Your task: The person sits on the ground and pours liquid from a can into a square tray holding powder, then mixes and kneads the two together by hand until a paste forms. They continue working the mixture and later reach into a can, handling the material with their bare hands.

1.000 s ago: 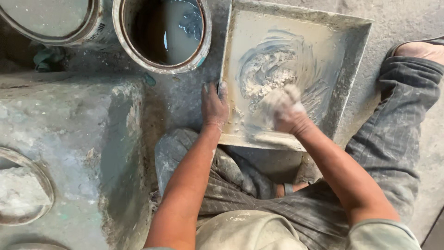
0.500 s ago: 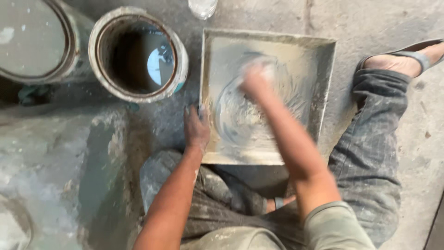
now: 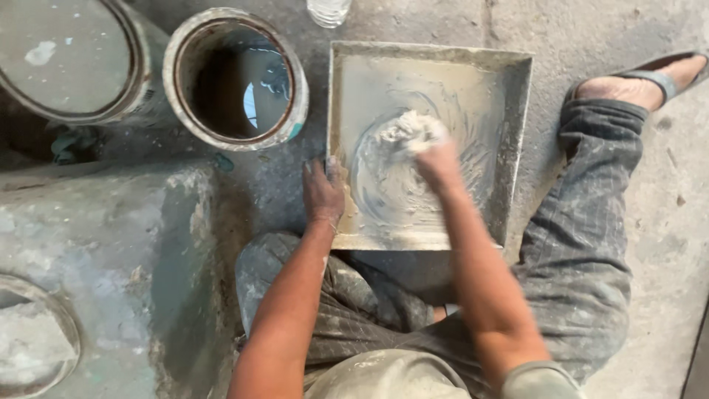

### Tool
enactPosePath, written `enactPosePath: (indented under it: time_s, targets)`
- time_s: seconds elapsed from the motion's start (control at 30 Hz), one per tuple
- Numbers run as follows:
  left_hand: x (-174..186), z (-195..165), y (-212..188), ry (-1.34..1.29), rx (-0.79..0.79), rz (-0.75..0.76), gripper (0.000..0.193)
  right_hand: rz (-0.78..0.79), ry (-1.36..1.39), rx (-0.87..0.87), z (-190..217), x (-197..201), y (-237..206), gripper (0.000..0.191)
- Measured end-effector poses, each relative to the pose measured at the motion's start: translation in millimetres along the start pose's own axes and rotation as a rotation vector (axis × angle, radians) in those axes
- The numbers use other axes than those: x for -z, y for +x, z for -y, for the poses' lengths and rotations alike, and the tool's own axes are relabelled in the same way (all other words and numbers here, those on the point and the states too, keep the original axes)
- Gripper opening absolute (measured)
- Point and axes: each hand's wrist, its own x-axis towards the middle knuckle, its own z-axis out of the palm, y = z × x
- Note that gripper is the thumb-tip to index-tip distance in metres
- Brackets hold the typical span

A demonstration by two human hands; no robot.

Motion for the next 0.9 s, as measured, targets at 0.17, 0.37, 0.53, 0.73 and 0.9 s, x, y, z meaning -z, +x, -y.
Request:
enactPosePath:
  time_s: [0.17, 0.37, 0.53, 0.73, 0.9]
  targets:
    - [3, -7, 0, -0.062, 0.043, 0.01, 0.057, -0.143, -0.396, 0.263, 36, 54, 18, 0.02]
    - [7, -11, -1, -0.068, 0.085, 0.058, 0.058, -0.016, -0.737, 0.487, 13, -35, 14, 0.04]
    - [1, -5, -1, -0.03, 0.065, 0.033, 0.066, 0.148, -0.836, 0.608, -57, -34, -50, 0.043]
    - [0, -3, 0, -0.065, 0.085, 0.079, 0.067, -0.047, -0.588, 0.297, -34, 59, -18, 0.022]
    - [-1, -3, -2, -0.026, 0.101, 0.08, 0.065, -0.231, -0.64, 0.213, -5, 79, -12, 0.031]
